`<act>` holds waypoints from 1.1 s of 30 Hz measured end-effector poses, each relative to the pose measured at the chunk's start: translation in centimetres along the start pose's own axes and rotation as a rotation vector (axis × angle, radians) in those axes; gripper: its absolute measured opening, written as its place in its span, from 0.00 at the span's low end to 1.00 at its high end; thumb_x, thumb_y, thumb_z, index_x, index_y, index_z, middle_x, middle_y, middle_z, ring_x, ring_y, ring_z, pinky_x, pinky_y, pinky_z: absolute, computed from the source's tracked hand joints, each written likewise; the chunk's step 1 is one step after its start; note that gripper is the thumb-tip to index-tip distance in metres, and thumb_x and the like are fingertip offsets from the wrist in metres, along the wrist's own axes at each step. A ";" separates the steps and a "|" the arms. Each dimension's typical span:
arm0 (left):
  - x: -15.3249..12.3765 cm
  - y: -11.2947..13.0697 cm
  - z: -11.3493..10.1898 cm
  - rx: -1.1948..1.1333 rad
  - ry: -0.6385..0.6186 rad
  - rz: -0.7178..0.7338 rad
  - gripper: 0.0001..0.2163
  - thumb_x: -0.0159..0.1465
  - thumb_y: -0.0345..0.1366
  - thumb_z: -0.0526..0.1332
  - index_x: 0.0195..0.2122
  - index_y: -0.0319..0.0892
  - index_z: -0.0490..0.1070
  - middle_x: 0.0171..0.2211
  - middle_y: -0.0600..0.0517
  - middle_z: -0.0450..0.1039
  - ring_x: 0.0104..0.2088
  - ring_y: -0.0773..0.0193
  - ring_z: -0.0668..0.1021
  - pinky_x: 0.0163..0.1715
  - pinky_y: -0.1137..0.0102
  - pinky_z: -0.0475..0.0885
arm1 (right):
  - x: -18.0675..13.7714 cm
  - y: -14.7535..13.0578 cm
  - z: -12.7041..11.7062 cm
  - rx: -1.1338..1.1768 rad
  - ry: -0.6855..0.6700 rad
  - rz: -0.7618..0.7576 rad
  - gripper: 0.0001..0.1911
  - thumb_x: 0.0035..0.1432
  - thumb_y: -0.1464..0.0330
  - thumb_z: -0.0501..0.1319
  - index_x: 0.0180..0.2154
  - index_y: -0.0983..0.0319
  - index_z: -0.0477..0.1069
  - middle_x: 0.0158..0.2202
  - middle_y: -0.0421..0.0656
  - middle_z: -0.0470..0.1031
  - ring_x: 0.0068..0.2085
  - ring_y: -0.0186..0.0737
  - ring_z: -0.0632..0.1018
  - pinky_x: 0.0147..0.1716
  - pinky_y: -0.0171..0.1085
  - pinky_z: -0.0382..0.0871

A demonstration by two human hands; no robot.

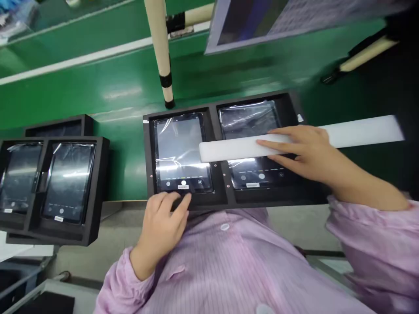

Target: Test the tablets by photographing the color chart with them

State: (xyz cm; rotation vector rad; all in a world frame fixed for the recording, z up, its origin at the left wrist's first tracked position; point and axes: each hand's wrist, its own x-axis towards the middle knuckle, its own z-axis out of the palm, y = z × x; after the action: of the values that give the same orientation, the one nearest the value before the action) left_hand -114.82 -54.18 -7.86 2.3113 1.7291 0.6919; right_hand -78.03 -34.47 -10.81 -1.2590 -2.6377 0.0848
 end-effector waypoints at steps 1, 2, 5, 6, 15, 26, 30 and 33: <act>0.3 -0.3 0.2 0.115 0.016 0.000 0.16 0.69 0.31 0.59 0.55 0.44 0.78 0.45 0.40 0.75 0.47 0.50 0.71 0.48 0.56 0.69 | -0.1 -0.1 0.1 0.014 0.005 0.013 0.19 0.69 0.60 0.54 0.52 0.56 0.80 0.56 0.55 0.74 0.55 0.50 0.72 0.54 0.50 0.60; 0.6 -0.6 0.5 0.183 0.018 -0.011 0.16 0.68 0.31 0.59 0.55 0.45 0.78 0.45 0.40 0.73 0.47 0.49 0.70 0.48 0.55 0.68 | -0.1 -0.1 0.1 0.030 0.003 0.029 0.19 0.69 0.60 0.55 0.52 0.55 0.80 0.56 0.55 0.74 0.55 0.50 0.72 0.54 0.51 0.60; 1.2 -1.0 1.3 0.237 -0.001 -0.017 0.16 0.69 0.36 0.60 0.55 0.46 0.78 0.44 0.39 0.69 0.46 0.49 0.68 0.47 0.54 0.67 | 0.2 -0.5 0.0 0.076 -0.021 0.086 0.19 0.66 0.59 0.57 0.52 0.54 0.80 0.55 0.53 0.74 0.55 0.50 0.73 0.55 0.51 0.59; 1.2 -1.1 1.4 0.248 -0.024 -0.017 0.16 0.69 0.37 0.60 0.56 0.47 0.78 0.45 0.40 0.68 0.46 0.49 0.67 0.47 0.54 0.67 | 0.3 -0.6 -0.1 0.084 -0.030 0.102 0.18 0.66 0.59 0.57 0.52 0.53 0.80 0.55 0.53 0.74 0.55 0.49 0.73 0.55 0.50 0.59; 0.3 -4.5 0.9 0.081 0.196 -0.327 0.25 0.69 0.37 0.60 0.67 0.43 0.61 0.51 0.40 0.62 0.53 0.49 0.69 0.53 0.52 0.68 | 0.4 -0.6 -0.4 0.137 -0.067 0.164 0.18 0.64 0.59 0.58 0.50 0.53 0.80 0.55 0.52 0.74 0.55 0.50 0.74 0.56 0.51 0.58; 2.5 -7.9 2.2 0.073 0.045 -0.466 0.24 0.72 0.34 0.48 0.66 0.28 0.58 0.54 0.30 0.67 0.58 0.43 0.71 0.59 0.45 0.66 | 0.1 -1.9 -1.0 0.036 -0.012 0.098 0.18 0.66 0.64 0.58 0.53 0.57 0.80 0.56 0.53 0.73 0.56 0.49 0.73 0.57 0.50 0.60; 3.2 -8.5 0.3 0.321 0.083 -0.416 0.24 0.70 0.34 0.49 0.64 0.25 0.63 0.49 0.29 0.69 0.52 0.39 0.73 0.53 0.41 0.69 | -3.0 -2.8 -2.6 -0.072 -0.042 0.173 0.21 0.64 0.67 0.59 0.57 0.52 0.77 0.55 0.50 0.73 0.53 0.51 0.73 0.52 0.50 0.64; 4.2 -6.1 -0.5 0.401 0.122 -0.234 0.20 0.69 0.32 0.53 0.61 0.34 0.71 0.48 0.33 0.69 0.50 0.41 0.72 0.51 0.41 0.68 | -6.7 -2.8 -3.6 -0.129 -0.034 0.301 0.21 0.66 0.63 0.56 0.58 0.53 0.76 0.52 0.51 0.74 0.48 0.51 0.74 0.44 0.46 0.66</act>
State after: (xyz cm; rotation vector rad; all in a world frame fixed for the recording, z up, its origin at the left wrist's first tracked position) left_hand -119.37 -48.42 -8.84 2.2808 2.3322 0.4872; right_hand -75.27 -41.55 -8.03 -1.7037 -2.4947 -0.0173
